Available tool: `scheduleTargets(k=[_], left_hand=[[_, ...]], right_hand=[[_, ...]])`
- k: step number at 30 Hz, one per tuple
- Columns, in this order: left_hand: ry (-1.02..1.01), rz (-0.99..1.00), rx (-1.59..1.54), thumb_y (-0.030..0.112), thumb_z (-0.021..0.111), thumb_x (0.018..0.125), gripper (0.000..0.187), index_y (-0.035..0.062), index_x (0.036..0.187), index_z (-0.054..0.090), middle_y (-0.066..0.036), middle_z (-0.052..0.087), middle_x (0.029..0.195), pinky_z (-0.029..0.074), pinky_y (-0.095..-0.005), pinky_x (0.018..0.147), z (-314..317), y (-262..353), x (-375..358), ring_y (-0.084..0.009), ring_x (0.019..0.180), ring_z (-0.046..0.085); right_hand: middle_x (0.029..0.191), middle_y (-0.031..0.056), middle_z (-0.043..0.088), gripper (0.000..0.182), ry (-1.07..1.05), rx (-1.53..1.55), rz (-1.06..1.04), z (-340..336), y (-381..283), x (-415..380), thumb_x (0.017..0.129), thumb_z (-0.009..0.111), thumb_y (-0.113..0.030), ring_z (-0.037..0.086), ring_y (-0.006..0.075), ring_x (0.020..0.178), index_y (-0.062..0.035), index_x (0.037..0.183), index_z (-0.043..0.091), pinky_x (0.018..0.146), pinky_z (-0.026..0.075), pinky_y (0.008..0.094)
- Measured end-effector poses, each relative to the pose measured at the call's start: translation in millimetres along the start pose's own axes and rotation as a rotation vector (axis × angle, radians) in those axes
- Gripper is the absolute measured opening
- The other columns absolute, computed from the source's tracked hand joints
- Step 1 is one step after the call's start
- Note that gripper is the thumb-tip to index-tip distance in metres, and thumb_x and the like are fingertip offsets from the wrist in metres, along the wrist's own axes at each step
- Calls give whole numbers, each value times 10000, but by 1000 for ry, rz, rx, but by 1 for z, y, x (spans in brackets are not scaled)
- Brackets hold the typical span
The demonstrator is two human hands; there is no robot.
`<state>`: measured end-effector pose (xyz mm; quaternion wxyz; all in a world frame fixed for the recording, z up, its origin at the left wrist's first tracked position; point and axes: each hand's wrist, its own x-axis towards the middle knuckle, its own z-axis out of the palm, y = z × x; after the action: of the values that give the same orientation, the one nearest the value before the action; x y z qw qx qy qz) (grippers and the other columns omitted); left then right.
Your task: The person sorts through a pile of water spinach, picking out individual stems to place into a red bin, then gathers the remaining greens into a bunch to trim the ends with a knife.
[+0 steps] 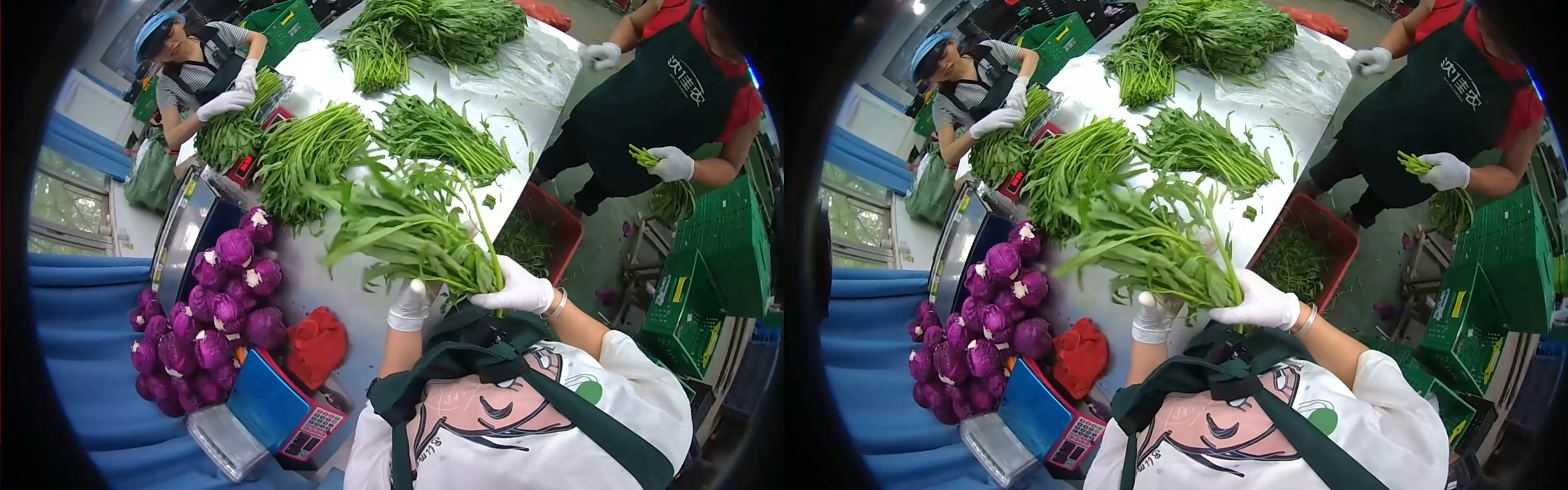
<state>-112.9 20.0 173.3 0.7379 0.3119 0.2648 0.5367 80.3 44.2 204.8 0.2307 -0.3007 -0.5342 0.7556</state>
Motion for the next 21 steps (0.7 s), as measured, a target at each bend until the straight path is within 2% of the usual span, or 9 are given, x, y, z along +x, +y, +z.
scheduleTargets(k=[2,5,7,12,13,16,17,20,21], left_hand=[[-8,-17,-20,679,747,478,1190,116,1403,254,-101,322,1416,325,-437,1058,8,7,2,-291,1289,345],[-169,-31,18,686,741,481,1223,87,1412,223,-195,294,1417,308,-453,1065,3,6,11,-330,1302,319],[-147,-23,-56,678,745,493,1244,47,1413,195,-193,301,1416,287,-421,1072,-16,-17,10,-302,1308,311],[-98,24,-19,709,700,531,1235,9,1409,186,-185,269,1432,300,-390,1064,0,0,16,-261,1315,300],[-106,134,-106,628,712,598,1123,-7,1387,226,-191,394,1356,311,-388,1058,-8,-15,24,-275,1284,358],[-105,43,-55,475,713,671,934,-20,1346,300,-185,522,1229,318,-399,1055,-9,-13,34,-290,1215,449],[-101,46,-85,415,712,673,883,-29,1327,318,-160,540,1143,305,-406,1064,-9,-13,34,-281,1141,482],[-100,53,-175,232,707,681,738,-57,1271,373,-84,597,888,268,-426,1090,-5,-16,34,-256,918,583],[-51,5,-147,184,686,688,641,-40,1230,427,-42,527,775,327,-415,1049,8,-4,29,-195,777,565]], right_hand=[[1113,41,572,509,-24,-10,43,1,6,-1,753,670,-42,520,98,988,-4,1220,472,864,435,264],[1047,30,589,462,36,-107,-33,4,-4,-3,751,665,-41,531,94,910,-1,1179,494,819,449,264],[1011,30,597,441,74,-165,-80,5,-7,-2,749,662,-44,533,95,870,1,1157,504,791,456,267],[933,65,604,416,68,-337,-147,7,-3,6,732,659,-75,531,107,795,4,1115,518,736,463,274],[942,124,607,478,44,-413,-105,8,-9,4,732,679,-143,578,180,825,-1,1147,491,768,471,314],[973,167,608,542,36,-718,-171,1,-3,8,742,690,-200,603,284,870,6,1182,450,802,467,371],[1089,206,574,690,-13,-769,43,0,-12,8,718,734,-282,552,348,1030,14,1242,395,897,425,388],[1183,201,528,773,-115,-859,-144,-20,-9,3,691,763,-347,480,313,1150,21,1264,396,977,368,359],[1262,196,473,847,-187,-640,-65,-32,-19,3,663,783,-393,407,277,1230,15,1294,392,1032,306,342]])
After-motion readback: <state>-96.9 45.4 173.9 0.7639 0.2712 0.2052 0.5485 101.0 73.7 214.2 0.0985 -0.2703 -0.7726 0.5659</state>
